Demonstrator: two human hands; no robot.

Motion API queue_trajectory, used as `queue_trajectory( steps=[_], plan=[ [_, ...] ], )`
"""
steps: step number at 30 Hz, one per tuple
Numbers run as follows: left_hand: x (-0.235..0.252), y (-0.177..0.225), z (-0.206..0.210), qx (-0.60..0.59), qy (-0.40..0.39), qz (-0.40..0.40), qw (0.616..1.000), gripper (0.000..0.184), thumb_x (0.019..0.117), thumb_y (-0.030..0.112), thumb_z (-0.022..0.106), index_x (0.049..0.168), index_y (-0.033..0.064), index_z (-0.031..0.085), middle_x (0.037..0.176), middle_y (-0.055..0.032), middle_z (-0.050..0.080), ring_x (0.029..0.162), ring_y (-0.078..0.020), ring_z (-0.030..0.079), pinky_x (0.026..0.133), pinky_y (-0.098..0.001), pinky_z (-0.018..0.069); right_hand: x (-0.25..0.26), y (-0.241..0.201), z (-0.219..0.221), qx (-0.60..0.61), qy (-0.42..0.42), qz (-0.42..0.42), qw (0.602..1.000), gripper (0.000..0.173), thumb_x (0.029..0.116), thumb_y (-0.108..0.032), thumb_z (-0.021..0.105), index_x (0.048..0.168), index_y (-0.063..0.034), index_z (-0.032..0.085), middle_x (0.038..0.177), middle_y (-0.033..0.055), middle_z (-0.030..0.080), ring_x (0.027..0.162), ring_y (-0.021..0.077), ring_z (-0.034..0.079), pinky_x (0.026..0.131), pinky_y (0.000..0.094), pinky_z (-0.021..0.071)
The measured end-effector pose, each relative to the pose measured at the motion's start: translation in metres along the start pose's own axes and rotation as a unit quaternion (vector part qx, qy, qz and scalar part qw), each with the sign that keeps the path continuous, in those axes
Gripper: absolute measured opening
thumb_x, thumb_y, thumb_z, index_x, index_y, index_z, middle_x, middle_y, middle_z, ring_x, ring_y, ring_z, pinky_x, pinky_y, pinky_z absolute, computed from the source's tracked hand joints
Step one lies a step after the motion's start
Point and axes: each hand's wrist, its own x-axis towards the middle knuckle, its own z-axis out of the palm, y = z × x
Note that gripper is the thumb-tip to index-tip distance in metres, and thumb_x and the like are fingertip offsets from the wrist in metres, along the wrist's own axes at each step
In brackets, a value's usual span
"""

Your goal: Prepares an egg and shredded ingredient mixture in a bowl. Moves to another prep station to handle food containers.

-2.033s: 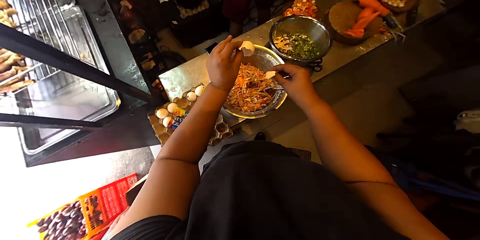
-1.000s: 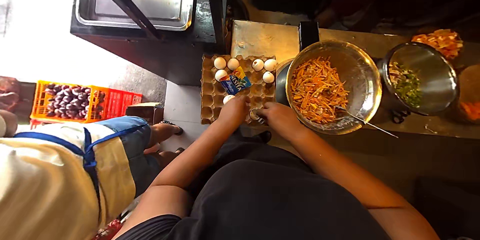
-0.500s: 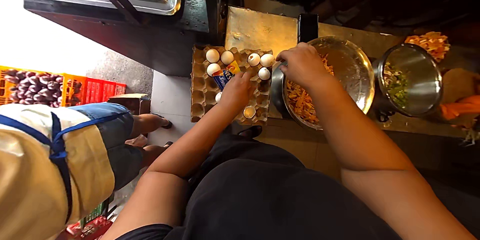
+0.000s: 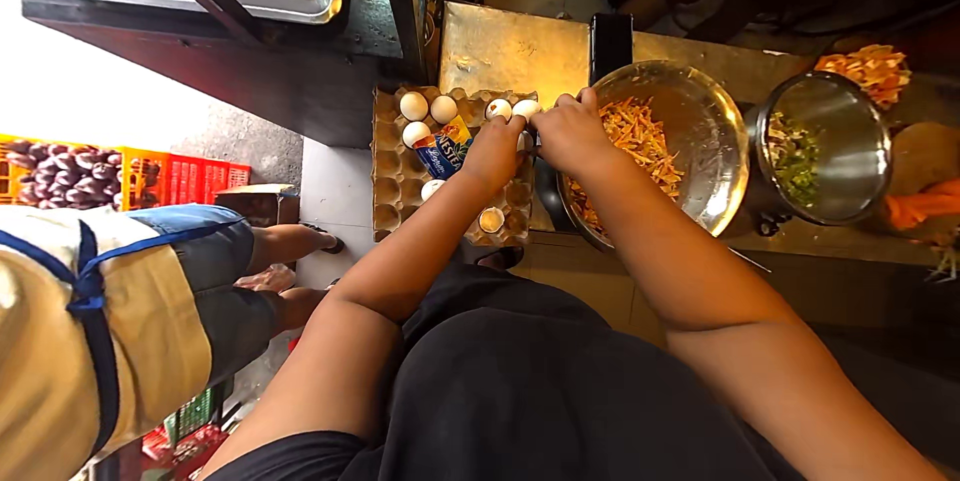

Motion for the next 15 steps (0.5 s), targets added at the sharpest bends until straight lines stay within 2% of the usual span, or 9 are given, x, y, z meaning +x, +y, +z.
queue_trajectory(
  steps=[3, 6, 12, 15],
  plan=[
    [0.002, -0.005, -0.004, -0.026, -0.003, 0.004, 1.000, 0.048, 0.0929, 0.020, 0.073, 0.136, 0.0055, 0.058, 0.125, -0.0240, 0.061, 0.122, -0.0400, 0.059, 0.105, -0.0526, 0.0479, -0.003, -0.001, 0.003, 0.006, 0.005, 0.005, 1.000, 0.033, 0.0873, -0.018, 0.081, 0.116, -0.0040, 0.072, 0.105, 0.0184, 0.074, 0.115, 0.0412, 0.063, 0.109, 0.0655, 0.0331],
    [0.003, -0.010, -0.009, -0.045, 0.002, 0.023, 0.999, 0.046, 0.0939, 0.020, 0.072, 0.135, 0.0031, 0.060, 0.121, -0.0242, 0.064, 0.116, -0.0392, 0.062, 0.102, -0.0525, 0.0490, -0.008, -0.003, 0.006, 0.036, 0.021, 0.008, 0.999, 0.038, 0.0868, -0.019, 0.082, 0.119, -0.0025, 0.071, 0.106, 0.0198, 0.073, 0.117, 0.0425, 0.062, 0.111, 0.0670, 0.0304],
    [0.009, -0.013, -0.017, -0.051, -0.010, 0.056, 0.997, 0.041, 0.0964, 0.022, 0.069, 0.132, 0.0008, 0.064, 0.115, -0.0222, 0.069, 0.111, -0.0371, 0.066, 0.102, -0.0516, 0.0491, -0.008, -0.007, 0.010, 0.055, 0.041, 0.022, 0.997, 0.034, 0.0933, -0.024, 0.076, 0.117, 0.0002, 0.070, 0.106, 0.0205, 0.073, 0.117, 0.0419, 0.062, 0.110, 0.0665, 0.0315],
    [0.011, -0.013, -0.023, -0.054, -0.020, 0.056, 0.997, 0.042, 0.0977, 0.027, 0.069, 0.131, 0.0004, 0.065, 0.114, -0.0215, 0.070, 0.110, -0.0360, 0.067, 0.102, -0.0518, 0.0493, -0.009, -0.003, 0.009, 0.087, 0.035, 0.029, 0.995, 0.032, 0.0942, -0.023, 0.074, 0.119, -0.0024, 0.071, 0.109, 0.0194, 0.074, 0.119, 0.0410, 0.062, 0.111, 0.0672, 0.0306]
  ],
)
